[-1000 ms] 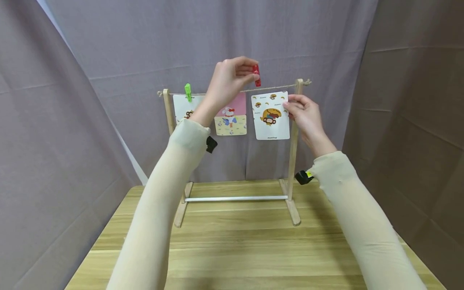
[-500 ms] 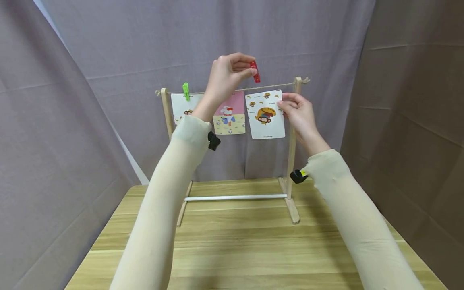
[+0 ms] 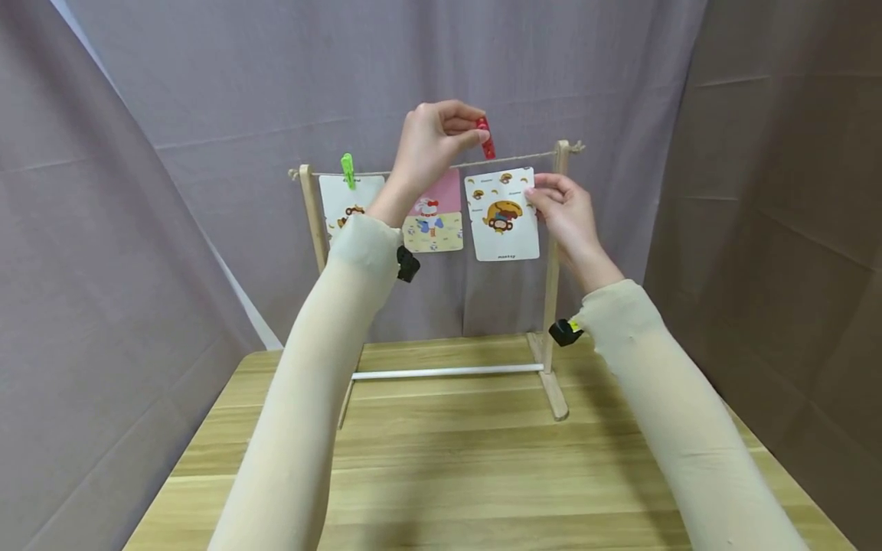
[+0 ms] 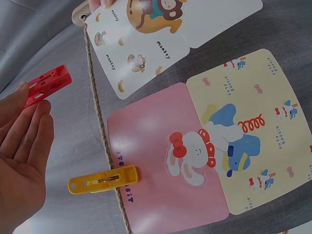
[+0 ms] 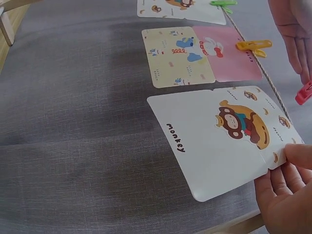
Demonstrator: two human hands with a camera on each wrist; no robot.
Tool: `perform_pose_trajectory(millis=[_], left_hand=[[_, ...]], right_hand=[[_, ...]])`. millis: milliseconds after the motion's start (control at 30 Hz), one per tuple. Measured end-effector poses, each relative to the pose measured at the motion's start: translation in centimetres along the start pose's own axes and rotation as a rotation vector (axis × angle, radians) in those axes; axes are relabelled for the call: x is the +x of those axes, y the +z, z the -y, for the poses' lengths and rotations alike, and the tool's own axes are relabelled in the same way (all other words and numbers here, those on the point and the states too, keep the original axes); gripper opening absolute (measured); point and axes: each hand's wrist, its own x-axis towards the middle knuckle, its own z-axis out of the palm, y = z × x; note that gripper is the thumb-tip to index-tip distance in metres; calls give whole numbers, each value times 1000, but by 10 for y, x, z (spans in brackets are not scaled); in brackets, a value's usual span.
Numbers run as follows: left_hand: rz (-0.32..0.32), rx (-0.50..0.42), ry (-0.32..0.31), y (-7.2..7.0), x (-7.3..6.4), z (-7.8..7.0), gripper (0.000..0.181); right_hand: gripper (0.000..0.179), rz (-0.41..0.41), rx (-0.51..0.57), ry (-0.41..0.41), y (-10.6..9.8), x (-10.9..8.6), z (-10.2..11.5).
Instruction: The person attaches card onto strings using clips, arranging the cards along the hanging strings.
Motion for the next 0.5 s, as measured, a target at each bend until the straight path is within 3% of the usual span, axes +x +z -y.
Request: perform_pose_trajectory(millis=[500], left_hand=[[56,23,-49,2,1,7,26]], right_hand=[[17,9,20,-10,2,-3,-5]])
